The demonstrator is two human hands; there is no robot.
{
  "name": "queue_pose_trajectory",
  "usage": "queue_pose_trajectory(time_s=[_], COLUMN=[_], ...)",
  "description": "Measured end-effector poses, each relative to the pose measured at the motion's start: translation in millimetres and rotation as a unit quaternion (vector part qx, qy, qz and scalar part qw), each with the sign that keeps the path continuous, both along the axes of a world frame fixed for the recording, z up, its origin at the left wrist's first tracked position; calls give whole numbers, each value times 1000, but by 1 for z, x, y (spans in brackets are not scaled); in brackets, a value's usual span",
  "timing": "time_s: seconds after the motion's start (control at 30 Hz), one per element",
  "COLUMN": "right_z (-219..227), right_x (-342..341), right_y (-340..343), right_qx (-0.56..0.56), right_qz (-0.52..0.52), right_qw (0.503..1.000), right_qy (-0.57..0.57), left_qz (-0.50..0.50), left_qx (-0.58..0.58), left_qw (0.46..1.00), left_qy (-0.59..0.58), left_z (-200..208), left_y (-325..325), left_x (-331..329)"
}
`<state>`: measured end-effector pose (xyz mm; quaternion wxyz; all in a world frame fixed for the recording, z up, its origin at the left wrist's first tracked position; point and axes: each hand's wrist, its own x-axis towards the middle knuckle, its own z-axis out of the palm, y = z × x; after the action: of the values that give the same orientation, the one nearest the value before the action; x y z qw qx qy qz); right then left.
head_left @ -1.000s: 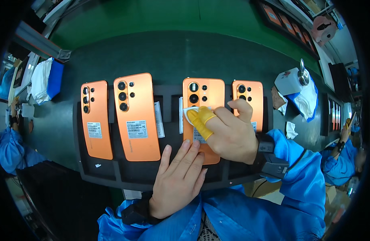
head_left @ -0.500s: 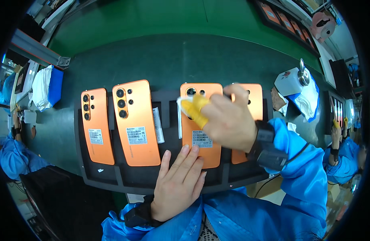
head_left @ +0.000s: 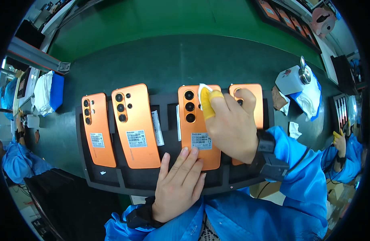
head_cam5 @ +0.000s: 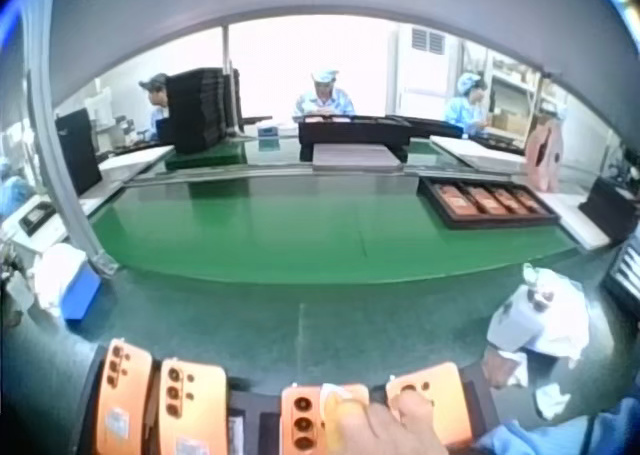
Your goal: The recorder is cleaning and inspecting the camera lenses of multiple orange mobile phones on an assembly line.
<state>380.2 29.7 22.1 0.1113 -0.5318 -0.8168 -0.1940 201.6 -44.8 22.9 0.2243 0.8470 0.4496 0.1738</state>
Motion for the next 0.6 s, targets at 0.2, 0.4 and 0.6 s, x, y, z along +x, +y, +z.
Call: queue_pose_trajectory(time_s=[0.2,0.4,0.6], right_z=[-5,5,1], right_x=[7,19,6], right_y=[-20,20,12], right_qx=[-31,6,27], right_qz=[81,16,136], right_qw=[995,1000,990], right_qy=[48,3,8], left_qz=[-2,8,0], left_qx=[9,14,13], left_qw=[1000,1000,1000], left_qy=[0,-4,-16], left_z=[1,-4,-1], left_y=[0,-1,-1], left_x=[2,-2,1])
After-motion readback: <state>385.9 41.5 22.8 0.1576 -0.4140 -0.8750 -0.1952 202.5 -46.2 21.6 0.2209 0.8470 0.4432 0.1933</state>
